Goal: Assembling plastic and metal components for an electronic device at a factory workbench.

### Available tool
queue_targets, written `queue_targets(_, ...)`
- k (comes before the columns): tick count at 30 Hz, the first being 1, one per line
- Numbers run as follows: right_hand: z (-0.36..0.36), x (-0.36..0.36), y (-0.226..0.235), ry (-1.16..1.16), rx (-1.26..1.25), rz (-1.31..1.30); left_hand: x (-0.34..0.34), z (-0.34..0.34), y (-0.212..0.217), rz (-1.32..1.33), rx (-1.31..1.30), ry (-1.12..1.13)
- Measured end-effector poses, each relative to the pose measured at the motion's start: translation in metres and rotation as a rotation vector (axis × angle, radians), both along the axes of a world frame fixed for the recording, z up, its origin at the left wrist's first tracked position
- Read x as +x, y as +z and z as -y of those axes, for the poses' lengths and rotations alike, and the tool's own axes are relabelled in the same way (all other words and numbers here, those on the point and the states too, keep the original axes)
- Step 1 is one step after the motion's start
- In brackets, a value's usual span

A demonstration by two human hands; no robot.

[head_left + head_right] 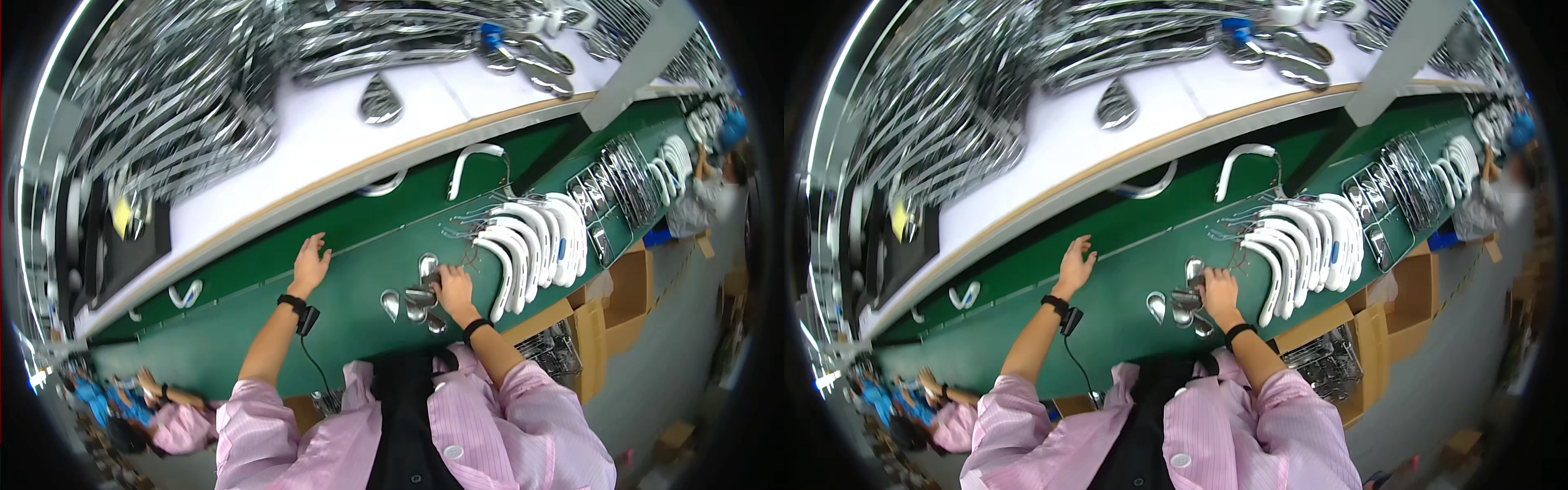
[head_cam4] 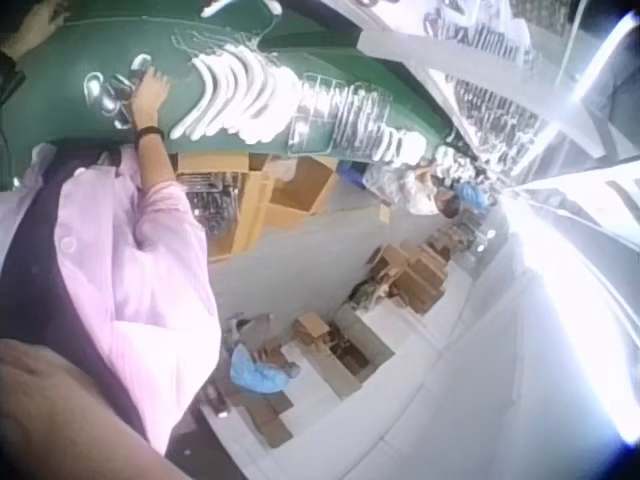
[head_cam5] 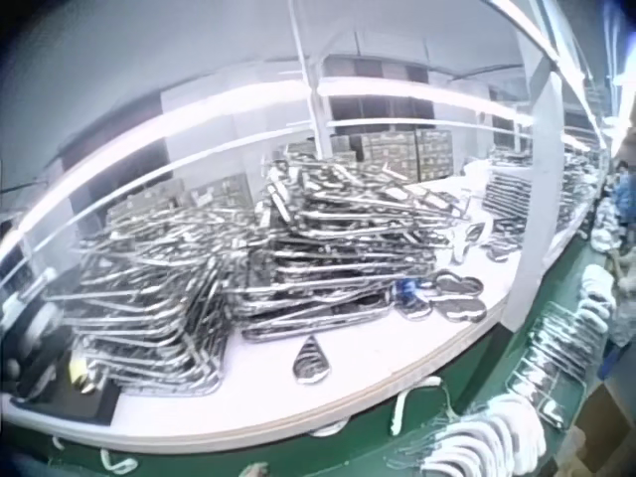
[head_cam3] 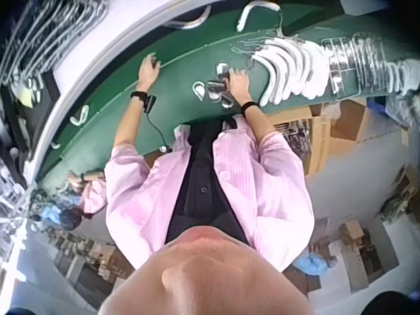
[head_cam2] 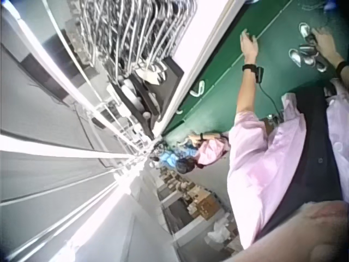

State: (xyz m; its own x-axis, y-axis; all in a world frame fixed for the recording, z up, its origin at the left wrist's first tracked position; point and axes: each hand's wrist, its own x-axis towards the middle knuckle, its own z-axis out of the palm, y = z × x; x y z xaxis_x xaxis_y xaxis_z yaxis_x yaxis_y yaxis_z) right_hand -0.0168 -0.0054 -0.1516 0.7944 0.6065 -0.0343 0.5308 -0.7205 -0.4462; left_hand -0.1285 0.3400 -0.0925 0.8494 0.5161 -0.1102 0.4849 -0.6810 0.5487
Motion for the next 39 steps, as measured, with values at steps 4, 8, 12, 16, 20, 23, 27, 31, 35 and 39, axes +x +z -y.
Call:
queue_targets(4,0.019,0.003,0.012,-0.054,0.051,-0.083,0.113,-0.006,-0.024,-0.21,0.365,-0.223)
queue_targets(8,0.041,0.003,0.048,-0.144,0.171,-0.201,0.161,-0.053,-0.1,-0.15,0.497,-0.374)
queue_targets(12,0.06,0.002,0.044,-0.113,0.225,-0.08,0.181,-0.062,-0.132,0.098,0.552,-0.471)
queue_targets(16,0.076,-0.013,0.026,-0.02,0.141,-0.05,0.169,-0.002,-0.066,-0.163,0.421,-0.472)
queue_targets(20,0.081,-0.025,0.041,0.04,0.013,-0.079,0.102,0.014,-0.022,-0.217,-0.342,-0.221)
queue_targets(23,0.076,-0.032,0.055,0.018,-0.016,0.045,0.034,0.036,0.053,0.008,-1.154,0.118)
queue_targets(27,0.045,-0.033,0.016,-0.442,-0.229,-0.32,-0.069,0.079,0.127,0.285,-1.291,0.354)
queue_targets(31,0.036,-0.024,0.018,-0.385,-0.218,-0.236,-0.124,0.125,0.15,0.52,-1.364,0.512)
queue_targets(35,0.045,-0.025,0.003,-0.199,-0.258,-0.015,-0.153,0.153,0.164,0.745,-1.324,0.567)
queue_targets(39,0.044,-0.02,0.004,-0.119,-0.215,0.025,-0.165,0.167,0.172,0.961,-1.367,0.588)
